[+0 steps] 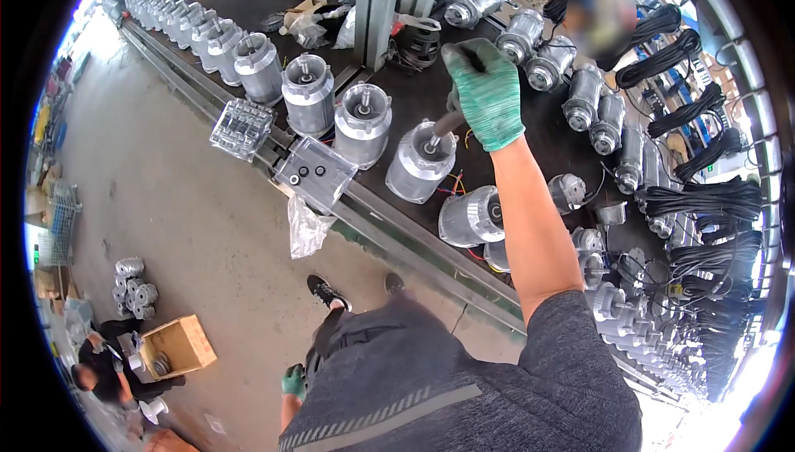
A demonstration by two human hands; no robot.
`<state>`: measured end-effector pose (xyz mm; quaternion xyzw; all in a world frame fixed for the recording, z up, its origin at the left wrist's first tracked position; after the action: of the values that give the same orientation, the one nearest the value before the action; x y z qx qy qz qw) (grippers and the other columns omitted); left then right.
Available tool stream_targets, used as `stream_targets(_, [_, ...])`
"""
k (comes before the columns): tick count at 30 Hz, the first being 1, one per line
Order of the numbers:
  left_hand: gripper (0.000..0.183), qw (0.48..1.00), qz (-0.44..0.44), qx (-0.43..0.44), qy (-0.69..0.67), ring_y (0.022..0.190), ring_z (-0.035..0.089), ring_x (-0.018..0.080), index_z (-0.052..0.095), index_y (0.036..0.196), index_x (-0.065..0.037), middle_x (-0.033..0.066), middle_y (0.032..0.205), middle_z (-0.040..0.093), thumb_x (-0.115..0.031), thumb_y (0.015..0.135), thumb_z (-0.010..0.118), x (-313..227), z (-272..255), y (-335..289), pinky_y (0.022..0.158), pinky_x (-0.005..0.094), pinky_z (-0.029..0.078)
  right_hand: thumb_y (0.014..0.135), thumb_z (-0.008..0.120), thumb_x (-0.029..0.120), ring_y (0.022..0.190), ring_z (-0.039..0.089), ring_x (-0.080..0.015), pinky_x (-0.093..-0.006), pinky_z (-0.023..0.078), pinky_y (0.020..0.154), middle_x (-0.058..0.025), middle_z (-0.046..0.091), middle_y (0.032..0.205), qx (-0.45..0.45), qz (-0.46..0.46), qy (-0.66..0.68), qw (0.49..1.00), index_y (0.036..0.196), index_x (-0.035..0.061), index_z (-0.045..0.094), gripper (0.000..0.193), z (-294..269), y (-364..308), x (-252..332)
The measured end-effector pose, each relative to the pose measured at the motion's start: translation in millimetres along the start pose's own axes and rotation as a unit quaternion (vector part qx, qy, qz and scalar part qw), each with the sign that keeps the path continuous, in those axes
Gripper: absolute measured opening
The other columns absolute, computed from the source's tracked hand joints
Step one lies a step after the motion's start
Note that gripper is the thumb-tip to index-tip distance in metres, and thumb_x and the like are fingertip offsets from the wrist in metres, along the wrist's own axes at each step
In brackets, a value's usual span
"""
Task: The person uses a tool on a motor casing, walks across the workshop to retrieve another metal tool, and walks back along the assembly line to press the tool into the center of each motor casing.
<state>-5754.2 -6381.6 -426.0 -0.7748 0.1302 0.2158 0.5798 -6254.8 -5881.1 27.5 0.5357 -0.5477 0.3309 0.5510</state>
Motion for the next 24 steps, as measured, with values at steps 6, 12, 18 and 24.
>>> stream_targets(6, [0.029, 1.0, -0.014, -0.003, 0.008, 0.079, 0.062, 0.017, 0.062, 0.116, -0.009, 0.0048, 0.098, 0.068, -0.025, 0.093, 0.061, 7, -18, 15, 0.06, 0.0325, 0.046, 0.086, 0.069, 0.018, 0.07, 0.062, -0.0181, -0.0338, 0.05, 0.069, -0.0123, 0.067, 0.076, -0.015, 0.016, -0.164, 0.986, 0.088, 0.0009, 0.067, 0.018, 19, 12, -76])
stream_targets(12, [0.027, 0.996, 0.006, 0.035, -0.082, 0.081, 0.062, 0.0174, 0.059, 0.116, -0.011, 0.0054, 0.096, 0.068, -0.028, 0.095, 0.059, -8, -46, 42, 0.064, 0.0334, 0.047, 0.088, 0.07, 0.019, 0.066, 0.057, -0.0124, -0.0287, 0.049, 0.063, -0.0052, 0.065, 0.072, 0.003, 0.037, -0.099, 0.994, 0.09, 0.0022, 0.067, 0.017, 27, 14, -57])
stream_targets(18, [0.027, 0.998, 0.043, 0.055, 0.003, 0.083, 0.063, 0.018, 0.059, 0.117, -0.012, 0.0054, 0.101, 0.069, -0.029, 0.096, 0.057, -35, -82, 83, 0.068, 0.0353, 0.049, 0.088, 0.07, 0.017, 0.047, 0.049, -0.0091, -0.0273, 0.042, 0.046, -0.0031, 0.061, 0.068, -0.058, 0.069, -0.094, 0.991, 0.089, 0.0023, 0.066, 0.015, 19, 10, -98])
stream_targets(24, [0.028, 0.995, -0.072, 0.04, -0.055, 0.086, 0.064, 0.0199, 0.059, 0.118, -0.012, 0.0061, 0.103, 0.069, -0.029, 0.096, 0.056, -56, -110, 108, 0.071, 0.0374, 0.049, 0.089, 0.07, 0.016, 0.041, 0.047, -0.0113, -0.0293, 0.038, 0.039, -0.0026, 0.055, 0.059, -0.081, 0.1, -0.061, 0.99, 0.09, 0.0044, 0.065, 0.013, 14, 11, -94])
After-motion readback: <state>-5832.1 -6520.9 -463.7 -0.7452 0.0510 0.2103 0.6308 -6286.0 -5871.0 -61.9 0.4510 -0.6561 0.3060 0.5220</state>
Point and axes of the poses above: each hand's wrist, its own y-axis towards the middle knuckle, its own z-axis out of the palm, x = y × z, the point moved 7 cm from there along y, towards the middle knuckle
